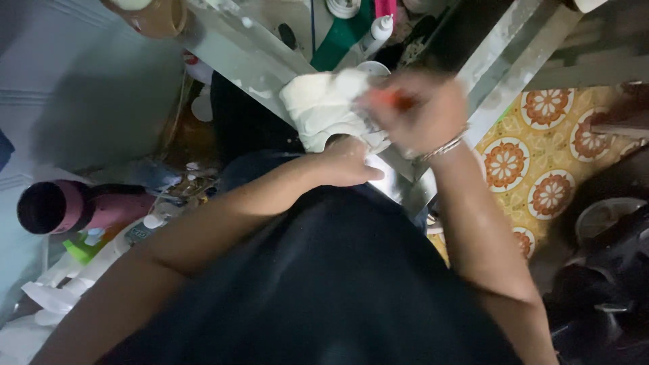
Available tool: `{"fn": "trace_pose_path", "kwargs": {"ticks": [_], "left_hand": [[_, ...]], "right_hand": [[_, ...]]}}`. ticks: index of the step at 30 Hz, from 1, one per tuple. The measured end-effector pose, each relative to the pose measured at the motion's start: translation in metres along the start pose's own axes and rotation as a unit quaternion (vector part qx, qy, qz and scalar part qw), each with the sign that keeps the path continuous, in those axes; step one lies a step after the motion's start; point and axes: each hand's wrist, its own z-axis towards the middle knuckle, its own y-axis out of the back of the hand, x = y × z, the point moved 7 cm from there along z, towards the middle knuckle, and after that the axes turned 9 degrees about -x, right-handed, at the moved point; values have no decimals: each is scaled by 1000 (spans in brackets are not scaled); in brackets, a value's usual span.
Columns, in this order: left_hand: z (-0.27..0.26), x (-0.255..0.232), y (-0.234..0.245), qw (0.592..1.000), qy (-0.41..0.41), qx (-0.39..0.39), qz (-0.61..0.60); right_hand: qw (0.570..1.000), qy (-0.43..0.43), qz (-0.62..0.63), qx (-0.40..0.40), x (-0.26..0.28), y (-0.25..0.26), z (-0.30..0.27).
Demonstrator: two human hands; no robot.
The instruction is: Cleaning and scrubbing white sneakers in a sink with water and detergent.
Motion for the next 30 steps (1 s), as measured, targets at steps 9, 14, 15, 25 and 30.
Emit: {"fn": "trace_pose_path", "kwargs": {"ticks": [9, 14, 15, 25, 30], "left_hand": [[0, 1, 5, 998, 6, 0, 55], [19, 28, -34, 990, -114, -19, -85], [12, 14, -21, 990, -102, -20, -95], [-7, 1, 12, 1000, 13, -23, 0], [-1, 25, 13, 995, 62, -2, -75]], "right_hand": [[998, -65, -3, 13, -5, 6, -9], [996, -76, 19, -41, -34, 16, -55], [991, -91, 47, -83, -53, 25, -64], [949, -251, 76, -176, -80, -2, -128], [972, -130, 76, -181, -36, -4, -119]]}}
